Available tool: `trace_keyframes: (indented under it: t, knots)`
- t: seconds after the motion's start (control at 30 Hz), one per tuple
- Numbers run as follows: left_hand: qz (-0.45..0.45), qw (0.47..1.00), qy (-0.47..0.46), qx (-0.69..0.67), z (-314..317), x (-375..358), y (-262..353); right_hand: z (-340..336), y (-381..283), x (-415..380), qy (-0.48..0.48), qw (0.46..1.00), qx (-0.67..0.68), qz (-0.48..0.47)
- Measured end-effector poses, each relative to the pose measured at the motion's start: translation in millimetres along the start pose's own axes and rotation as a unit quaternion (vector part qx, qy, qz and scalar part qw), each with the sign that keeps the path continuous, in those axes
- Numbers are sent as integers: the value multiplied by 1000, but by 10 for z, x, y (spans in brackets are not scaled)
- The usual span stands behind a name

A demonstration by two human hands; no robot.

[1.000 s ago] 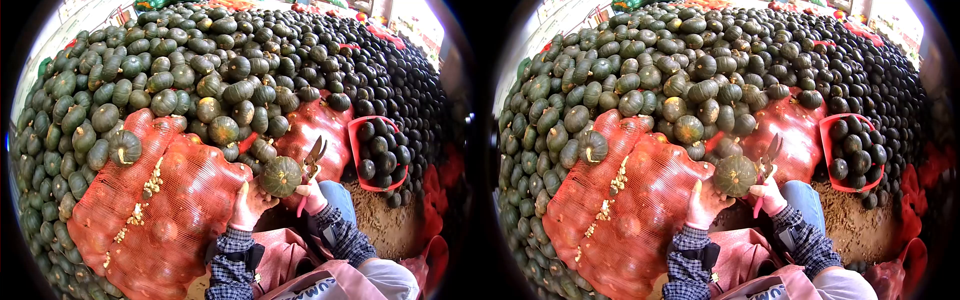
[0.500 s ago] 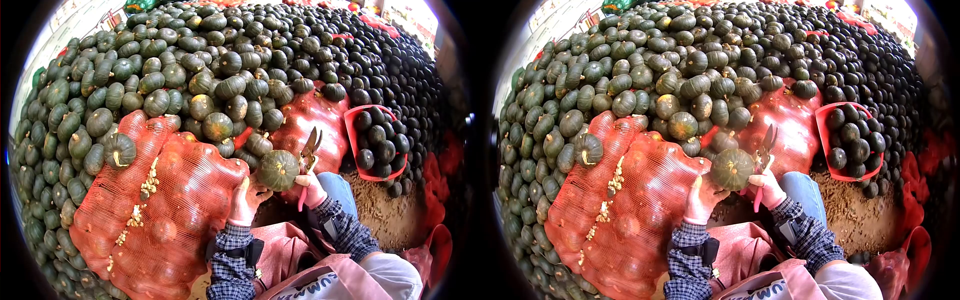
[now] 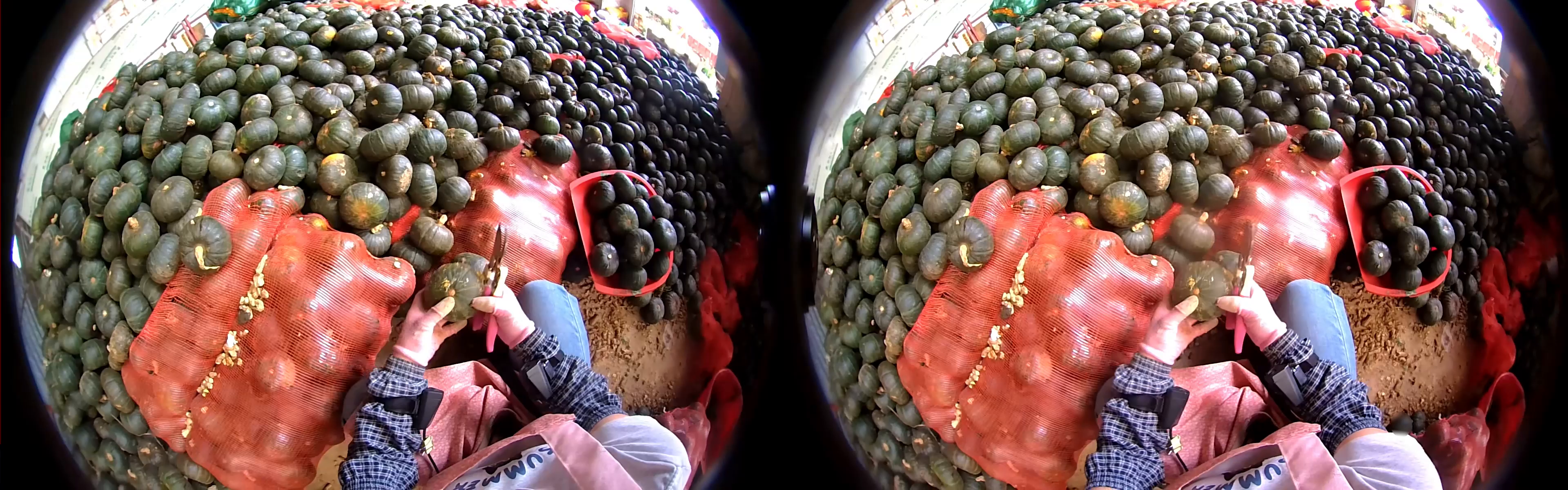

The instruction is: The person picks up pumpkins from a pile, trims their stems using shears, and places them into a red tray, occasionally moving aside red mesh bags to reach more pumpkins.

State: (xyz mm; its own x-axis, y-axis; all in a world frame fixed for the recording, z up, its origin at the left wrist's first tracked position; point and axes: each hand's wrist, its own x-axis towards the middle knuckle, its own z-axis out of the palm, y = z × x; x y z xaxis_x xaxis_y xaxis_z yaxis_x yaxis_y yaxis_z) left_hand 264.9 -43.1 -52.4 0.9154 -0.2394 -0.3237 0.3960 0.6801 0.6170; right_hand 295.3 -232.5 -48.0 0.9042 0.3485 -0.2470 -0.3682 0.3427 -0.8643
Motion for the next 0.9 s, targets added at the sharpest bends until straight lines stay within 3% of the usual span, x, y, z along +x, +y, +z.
trace_keyframes:
  t: [0.1, 0.17, 0.23, 0.37, 0.43, 0.47, 0.5, 0.53, 0.57, 0.63, 0.67, 0.7, 0.73, 0.77, 0.8, 0.83, 0.9]
  knots:
    - [-23, 995, 95, -25, -59, 112, -151, -83, 134, -16, -20, 998, 0, 55]
    - [-33, 988, 151, -27, -81, 139, -196, -76, 128, -52, -17, 994, 70, 77]
    - [-28, 967, 252, 20, -96, 156, -239, -235, 172, 1, 9, 998, 15, 67]
    - [-45, 951, 304, 40, -303, 277, -295, -800, 189, 78, 23, 990, 109, 88]
    - [27, 938, 325, 117, -209, 297, -247, -1050, 205, 126, 17, 983, 180, 33]
    - [164, 882, 305, 320, -360, 391, -307, -1154, 221, 160, 30, 976, 213, 33]
    - [289, 770, 264, 505, -502, 509, -347, -1278, 295, 191, 50, 969, 242, 24]
    - [313, 563, 284, 710, -91, 443, -109, -1345, 348, 238, 82, 959, 267, 39]
    - [321, 493, 275, 761, -57, 542, -26, -1413, 387, 292, 116, 948, 292, 53]
    - [275, 784, 244, 500, -80, 930, 110, -1446, 309, 340, 80, 903, 413, 81]
    - [209, 883, 231, 352, -50, 1105, 186, -1473, 318, 372, 84, 900, 421, 78]
    - [219, 885, 222, 345, 139, 1298, 203, -1495, 335, 390, 87, 896, 428, 75]
    - [282, 738, 234, 567, 331, 1431, 216, -1508, 342, 404, 96, 901, 416, 74]
    - [328, 534, 226, 746, 584, 1555, 242, -1518, 353, 419, 105, 900, 415, 82]
    - [310, 434, 240, 811, 643, 1754, 173, -1523, 354, 424, 111, 897, 419, 87]
    - [307, 365, 244, 845, 641, 1965, 87, -1531, 346, 417, 116, 895, 421, 92]
    - [252, 337, 254, 871, 602, 2336, -68, -1565, 322, 408, 117, 886, 438, 98]
